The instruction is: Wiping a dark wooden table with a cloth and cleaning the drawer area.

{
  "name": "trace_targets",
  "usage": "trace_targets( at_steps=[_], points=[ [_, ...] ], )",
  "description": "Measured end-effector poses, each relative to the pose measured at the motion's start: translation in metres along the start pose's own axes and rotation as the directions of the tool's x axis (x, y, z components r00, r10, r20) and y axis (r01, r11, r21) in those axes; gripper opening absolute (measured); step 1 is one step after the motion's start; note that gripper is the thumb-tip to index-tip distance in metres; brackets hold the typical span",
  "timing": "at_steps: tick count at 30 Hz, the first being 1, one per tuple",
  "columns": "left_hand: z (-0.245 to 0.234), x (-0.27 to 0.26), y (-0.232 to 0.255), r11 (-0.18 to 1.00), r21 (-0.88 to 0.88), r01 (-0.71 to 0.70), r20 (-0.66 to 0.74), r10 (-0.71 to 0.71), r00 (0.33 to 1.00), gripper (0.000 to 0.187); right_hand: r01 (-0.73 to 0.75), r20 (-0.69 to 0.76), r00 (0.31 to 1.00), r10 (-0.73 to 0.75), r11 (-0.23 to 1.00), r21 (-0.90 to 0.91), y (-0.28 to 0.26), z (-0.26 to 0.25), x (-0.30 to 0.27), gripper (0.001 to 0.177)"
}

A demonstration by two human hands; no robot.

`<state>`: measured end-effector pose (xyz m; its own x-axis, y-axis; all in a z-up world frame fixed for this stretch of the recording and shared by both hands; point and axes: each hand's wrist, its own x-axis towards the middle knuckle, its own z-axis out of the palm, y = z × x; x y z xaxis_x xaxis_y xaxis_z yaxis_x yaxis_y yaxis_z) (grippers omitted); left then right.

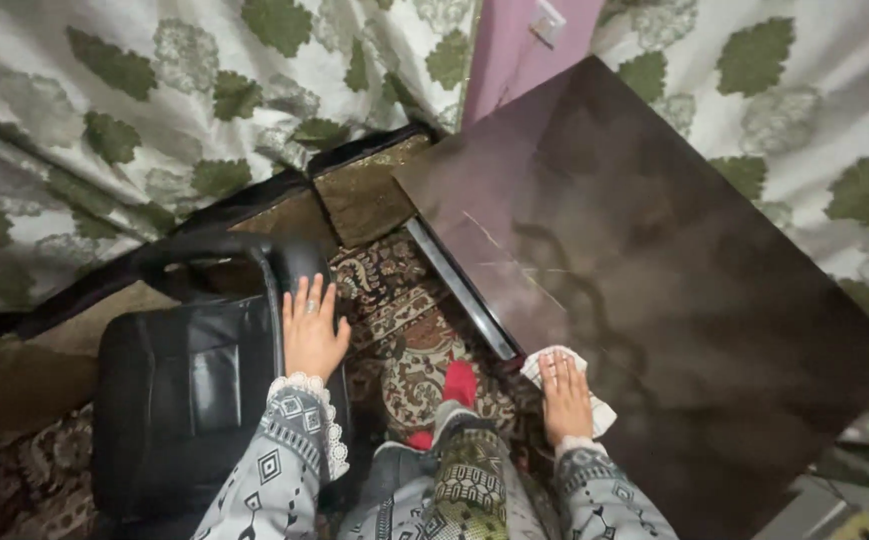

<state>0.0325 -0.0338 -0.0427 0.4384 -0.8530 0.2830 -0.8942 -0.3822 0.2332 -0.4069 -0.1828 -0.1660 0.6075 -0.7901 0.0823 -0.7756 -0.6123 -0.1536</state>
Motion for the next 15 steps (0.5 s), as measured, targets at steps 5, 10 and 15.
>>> trace_targets(
  at_steps=[5,10,15],
  points=[
    [-0.009,0.008,0.006,1.000,0.014,0.022,0.020,-0.022,1.000,0.072,-0.035,-0.110,0.994,0.030,0.999,-0.041,0.004,0.004,-0.017,0.071],
    [-0.007,0.005,0.003,0.999,0.028,0.015,0.016,-0.016,1.000,0.071,-0.077,-0.066,0.995,0.072,0.994,-0.077,-0.020,0.021,0.038,0.070],
    [-0.015,-0.001,0.001,1.000,0.000,0.009,0.013,-0.008,1.000,0.068,-0.025,-0.090,0.996,0.026,1.000,0.016,-0.063,0.042,0.122,0.068]
  ],
)
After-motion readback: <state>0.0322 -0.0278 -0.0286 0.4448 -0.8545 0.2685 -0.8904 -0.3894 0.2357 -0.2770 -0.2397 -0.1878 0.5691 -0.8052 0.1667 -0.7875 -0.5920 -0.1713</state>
